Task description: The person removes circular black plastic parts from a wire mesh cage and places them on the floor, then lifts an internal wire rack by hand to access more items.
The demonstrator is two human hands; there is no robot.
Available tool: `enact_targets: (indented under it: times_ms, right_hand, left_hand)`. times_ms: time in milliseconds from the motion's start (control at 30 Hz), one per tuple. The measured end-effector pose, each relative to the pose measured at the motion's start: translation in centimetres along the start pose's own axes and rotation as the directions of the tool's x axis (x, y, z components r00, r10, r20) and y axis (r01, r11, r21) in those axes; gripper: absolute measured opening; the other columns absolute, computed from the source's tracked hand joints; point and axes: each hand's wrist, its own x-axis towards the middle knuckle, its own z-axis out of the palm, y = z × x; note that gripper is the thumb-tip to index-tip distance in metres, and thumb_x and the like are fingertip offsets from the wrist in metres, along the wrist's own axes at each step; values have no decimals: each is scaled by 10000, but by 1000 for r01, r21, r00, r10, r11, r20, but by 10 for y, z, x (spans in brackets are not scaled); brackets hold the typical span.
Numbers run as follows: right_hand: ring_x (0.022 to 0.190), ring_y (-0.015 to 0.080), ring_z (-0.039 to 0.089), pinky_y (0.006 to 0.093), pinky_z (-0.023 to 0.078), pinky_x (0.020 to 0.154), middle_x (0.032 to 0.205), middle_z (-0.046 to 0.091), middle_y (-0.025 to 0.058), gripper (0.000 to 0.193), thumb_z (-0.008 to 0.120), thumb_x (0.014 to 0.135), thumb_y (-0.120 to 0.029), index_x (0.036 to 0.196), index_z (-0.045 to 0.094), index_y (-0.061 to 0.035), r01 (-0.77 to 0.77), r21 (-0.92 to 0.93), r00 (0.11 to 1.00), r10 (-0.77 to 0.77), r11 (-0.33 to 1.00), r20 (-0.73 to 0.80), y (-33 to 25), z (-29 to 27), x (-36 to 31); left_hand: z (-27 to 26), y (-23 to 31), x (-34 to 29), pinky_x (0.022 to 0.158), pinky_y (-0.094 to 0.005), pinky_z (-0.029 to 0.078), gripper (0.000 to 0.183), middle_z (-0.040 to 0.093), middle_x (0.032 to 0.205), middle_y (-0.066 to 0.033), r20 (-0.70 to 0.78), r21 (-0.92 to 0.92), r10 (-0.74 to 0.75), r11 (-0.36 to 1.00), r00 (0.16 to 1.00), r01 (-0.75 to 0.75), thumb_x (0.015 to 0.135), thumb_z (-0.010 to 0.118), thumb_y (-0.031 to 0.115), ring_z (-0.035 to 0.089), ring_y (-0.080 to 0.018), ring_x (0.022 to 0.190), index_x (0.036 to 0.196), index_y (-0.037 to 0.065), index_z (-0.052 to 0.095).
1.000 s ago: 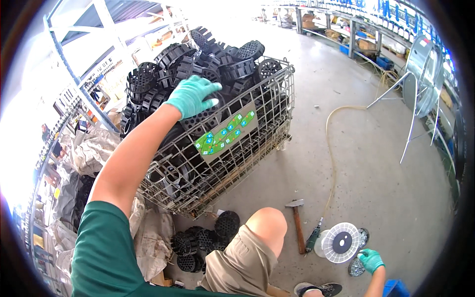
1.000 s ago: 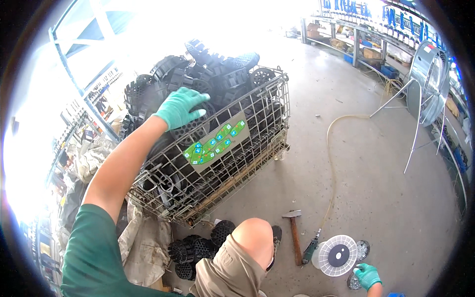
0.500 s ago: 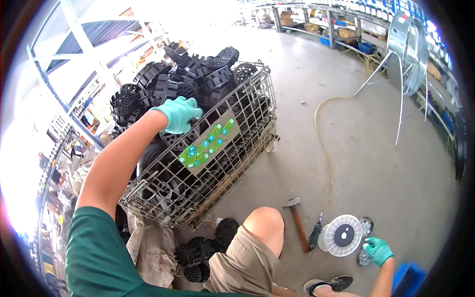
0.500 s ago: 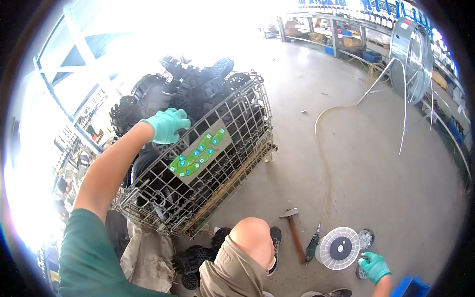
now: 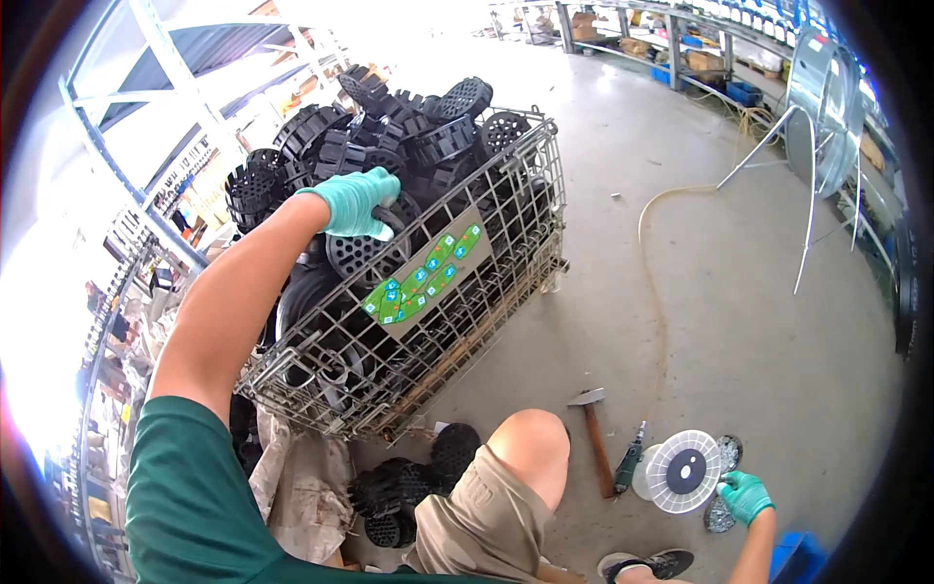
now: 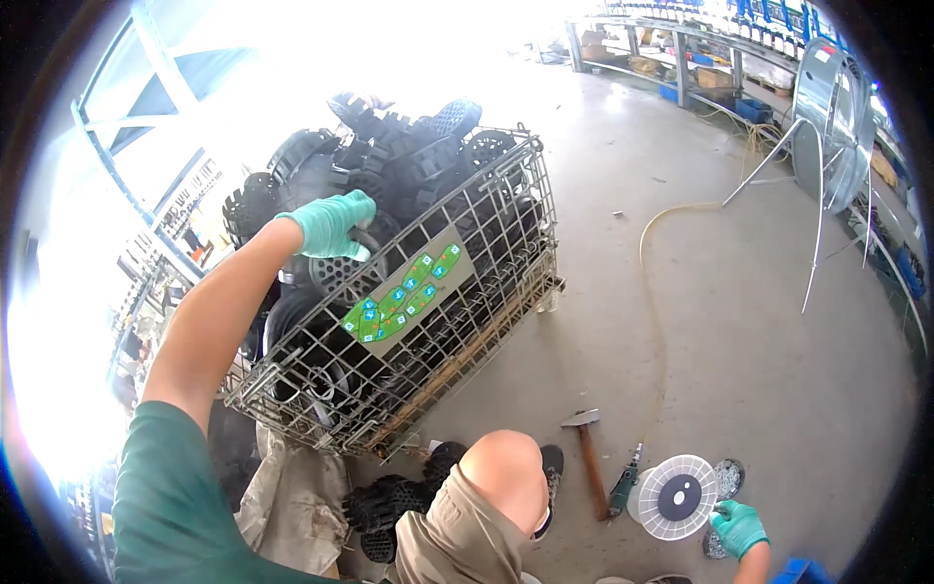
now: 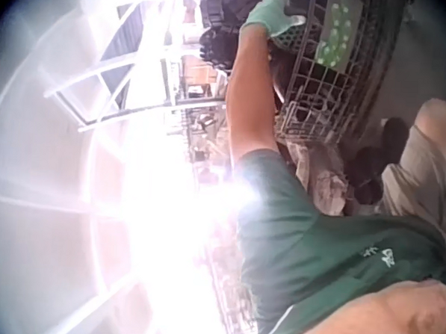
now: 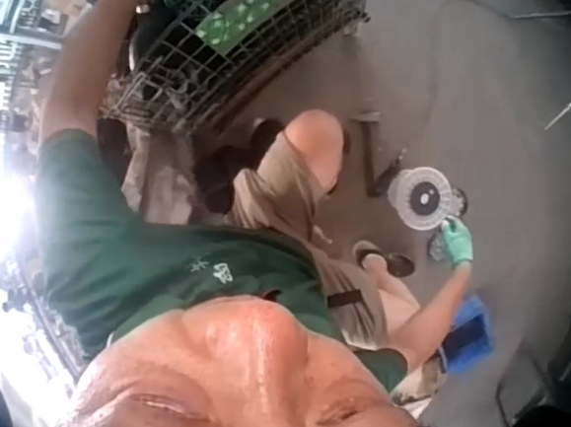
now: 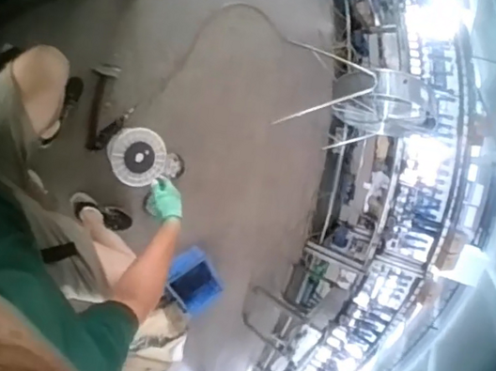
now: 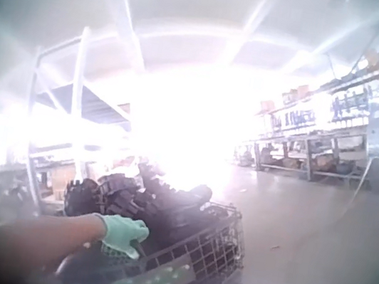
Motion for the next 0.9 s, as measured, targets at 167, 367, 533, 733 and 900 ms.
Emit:
enact_targets:
  times_ms: [167,367,533,733,900]
  right_hand:
    - [843,270,729,385,573,804,984,755,205,368,711,910,-268,1168,714,-6,106,-62,992,-110,992,-62,6,1,-6]
    - [970,340,737,407,571,875,1088,750,217,407,706,907,-292,1201,705,-9,-12,-3,1000,12,1000,-24,-2,-13,-16]
    - [988,332,735,402,565,890,1090,751,215,382,702,915,-263,1192,704,0,23,-24,1000,-24,999,-18,-10,-15,-7]
    - [853,246,710,371,561,816,966,748,176,335,689,928,-237,1165,714,-3,56,6,998,-56,998,-30,-4,-3,-2]
    - [797,127,654,310,545,712,919,725,73,295,667,969,-160,1217,693,-3,16,19,995,-18,1000,103,14,13,-3]
  left_hand:
    - [-14,-11,-9,1085,-448,477,987,613,1363,-238,53,-72,-85,993,995,89,707,928,367,588,-395,1287,1509,69,435]
    - [16,-50,-26,976,-416,516,802,683,1184,-194,-255,-246,-144,966,956,80,698,937,362,661,-316,1106,1303,-5,558]
    - [17,-26,-76,829,-329,542,476,690,1014,-59,-420,-907,-769,362,482,-214,843,875,273,636,-161,889,1156,22,618]
    - [23,67,-194,921,-340,552,531,685,1161,-82,-638,-758,-612,392,467,-522,877,831,227,660,-170,1012,1282,18,560]
    - [134,153,-259,879,-353,549,768,641,1086,-82,-496,-670,-452,743,742,5,686,966,300,619,-161,1003,1272,39,543]
